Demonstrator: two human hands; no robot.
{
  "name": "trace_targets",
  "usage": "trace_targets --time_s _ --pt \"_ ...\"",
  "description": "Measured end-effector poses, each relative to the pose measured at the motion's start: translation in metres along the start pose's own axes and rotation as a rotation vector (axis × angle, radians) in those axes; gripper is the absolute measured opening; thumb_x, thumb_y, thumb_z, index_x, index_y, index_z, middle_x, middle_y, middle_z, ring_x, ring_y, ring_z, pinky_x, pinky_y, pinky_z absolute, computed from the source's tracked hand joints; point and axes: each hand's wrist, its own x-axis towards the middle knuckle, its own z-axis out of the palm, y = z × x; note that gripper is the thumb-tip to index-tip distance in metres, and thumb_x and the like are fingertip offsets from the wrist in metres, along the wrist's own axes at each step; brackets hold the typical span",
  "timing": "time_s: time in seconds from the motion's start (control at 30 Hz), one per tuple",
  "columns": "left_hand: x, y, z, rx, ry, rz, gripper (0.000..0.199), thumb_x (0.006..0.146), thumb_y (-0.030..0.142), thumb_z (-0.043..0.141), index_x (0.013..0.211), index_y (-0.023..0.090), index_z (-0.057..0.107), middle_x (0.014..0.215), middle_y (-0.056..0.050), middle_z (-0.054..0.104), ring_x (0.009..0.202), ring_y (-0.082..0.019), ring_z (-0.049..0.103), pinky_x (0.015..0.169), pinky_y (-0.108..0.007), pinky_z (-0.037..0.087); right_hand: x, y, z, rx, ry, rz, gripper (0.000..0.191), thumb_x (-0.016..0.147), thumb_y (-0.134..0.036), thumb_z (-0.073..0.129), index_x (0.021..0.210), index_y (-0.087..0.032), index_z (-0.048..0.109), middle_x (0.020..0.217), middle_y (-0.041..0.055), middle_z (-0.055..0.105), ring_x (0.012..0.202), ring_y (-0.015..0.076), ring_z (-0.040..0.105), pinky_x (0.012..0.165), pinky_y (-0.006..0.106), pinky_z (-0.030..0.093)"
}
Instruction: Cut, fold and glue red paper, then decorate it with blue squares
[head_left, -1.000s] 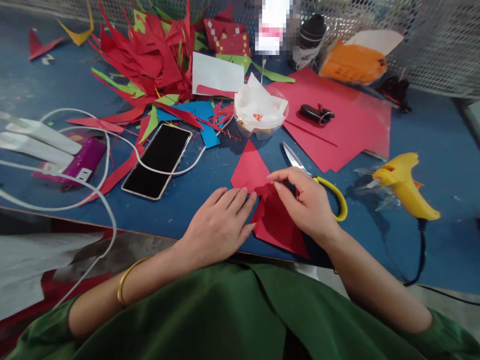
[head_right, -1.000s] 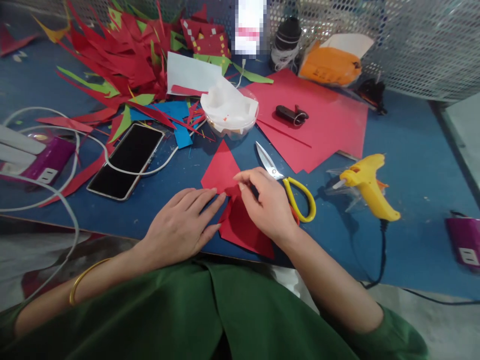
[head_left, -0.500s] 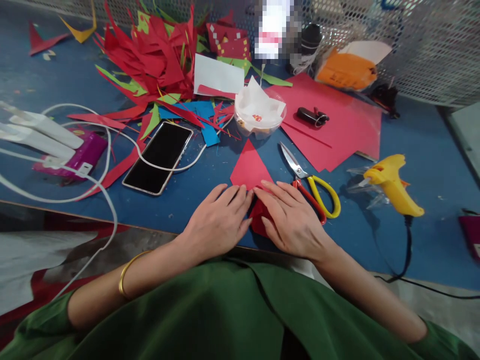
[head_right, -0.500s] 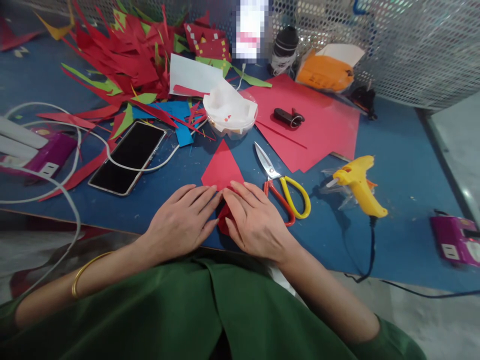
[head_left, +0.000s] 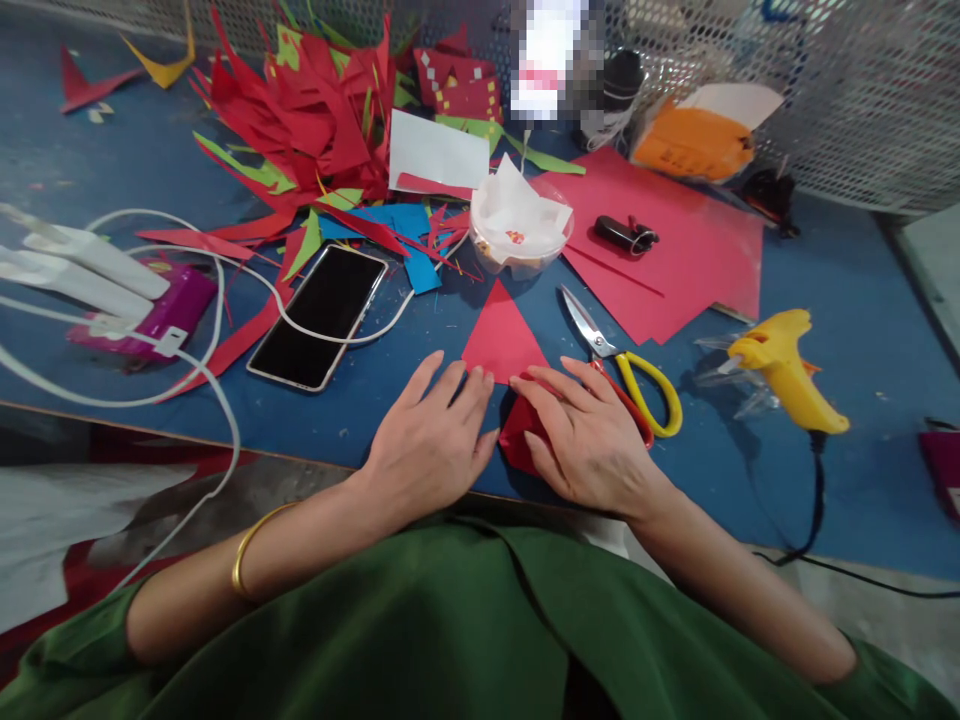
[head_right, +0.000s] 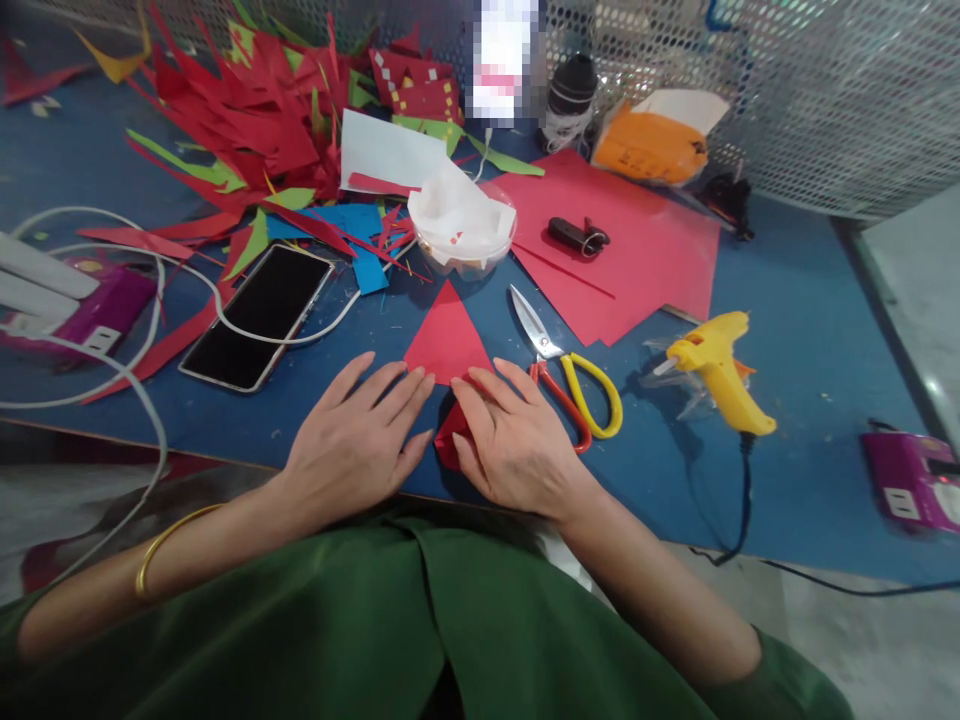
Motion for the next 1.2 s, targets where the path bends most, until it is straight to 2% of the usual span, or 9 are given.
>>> trace_targets --time_s 0.2,0.33,0.43,0.53,0.77,0.9,1.0,1.1,1.2 --pt "-0.017 -0.007 -0.003 -0.005 0.026 -0.074 0.049 0.098 0.034 0.049 0.131 0.0 0.061 0.133 -0.019 0.065 0.131 -0.039 0.054 0.115 -0.062 0.031 0.0 -0.001 0.001 -0.008 -0.004 0.016 0.045 0.097 -0.028 0.042 0.131 -0.001 0.057 0.126 0.0175 0.07 0.121 0.0318 0.06 0.112 0.052 0.038" --pt "-0.018 -0.004 -0.002 -0.03 0.126 -0.125 0.045 0.097 0.033 0.05 0.132 0.006 0.062 0.137 -0.014 0.064 0.13 -0.035 0.056 0.117 -0.059 0.03 0.001 -0.003 0.002 -0.026 0.004 0.001 0.045 0.098 -0.028 0.042 0.127 0.002 0.059 0.124 0.0191 0.071 0.118 0.0328 0.061 0.111 0.052 0.038" --pt "-0.009 -0.001 0.0 -0.111 0.054 -0.044 0.043 0.098 0.027 0.046 0.135 0.01 0.06 0.14 -0.01 0.062 0.131 -0.031 0.055 0.117 -0.054 0.034 0.002 -0.005 0.002 -0.056 0.001 -0.004 0.045 0.099 -0.029 0.041 0.127 0.001 0.059 0.124 0.0194 0.07 0.118 0.0327 0.061 0.111 0.052 0.037" --pt "-0.003 0.0 0.001 -0.145 -0.022 -0.011 0.044 0.098 0.029 0.045 0.134 0.009 0.06 0.139 -0.011 0.063 0.129 -0.031 0.057 0.116 -0.055 0.036 0.001 -0.005 0.002 -0.058 -0.02 0.011 0.045 0.099 -0.03 0.04 0.131 -0.004 0.057 0.125 0.0181 0.07 0.119 0.0316 0.06 0.111 0.053 0.037" --pt "-0.016 -0.008 -0.007 -0.103 -0.048 -0.078 0.041 0.1 0.029 0.046 0.135 0.015 0.061 0.138 -0.007 0.064 0.13 -0.032 0.056 0.119 -0.06 0.029 -0.002 -0.003 0.002 0.017 -0.007 0.031 0.048 0.098 -0.034 0.043 0.134 -0.004 0.055 0.127 0.0182 0.069 0.119 0.0325 0.06 0.113 0.055 0.035" --pt "-0.021 -0.009 -0.005 -0.119 -0.021 -0.105 0.045 0.099 0.031 0.047 0.141 0.018 0.055 0.143 -0.007 0.06 0.138 -0.031 0.048 0.12 -0.06 0.027 -0.002 -0.004 0.003 0.015 -0.004 0.022 0.049 0.097 -0.033 0.045 0.132 -0.001 0.055 0.126 0.0193 0.069 0.119 0.0328 0.059 0.114 0.054 0.035" --pt "-0.017 -0.006 -0.001 -0.136 -0.023 -0.075 0.048 0.099 0.03 0.047 0.145 0.015 0.051 0.147 -0.009 0.056 0.143 -0.031 0.042 0.12 -0.058 0.028 -0.001 -0.004 0.004 0.003 0.016 0.013 0.049 0.097 -0.033 0.044 0.131 0.0 0.055 0.124 0.0199 0.069 0.117 0.0327 0.06 0.113 0.054 0.036" --pt "-0.012 -0.003 0.003 -0.158 -0.059 -0.033 0.046 0.099 0.028 0.046 0.142 0.012 0.053 0.146 -0.01 0.057 0.138 -0.031 0.048 0.119 -0.056 0.03 -0.001 -0.005 0.004 -0.002 0.005 0.011 0.049 0.097 -0.034 0.043 0.133 -0.002 0.055 0.125 0.0197 0.069 0.117 0.0325 0.061 0.112 0.055 0.036" --pt "-0.009 -0.006 0.005 -0.225 -0.037 -0.063 0.041 0.1 0.028 0.046 0.137 0.013 0.058 0.139 -0.009 0.063 0.13 -0.03 0.055 0.116 -0.054 0.036 -0.001 -0.006 0.004 -0.001 -0.012 0.011 0.051 0.097 -0.034 0.042 0.133 -0.001 0.054 0.126 0.0209 0.068 0.117 0.033 0.061 0.113 0.055 0.036"
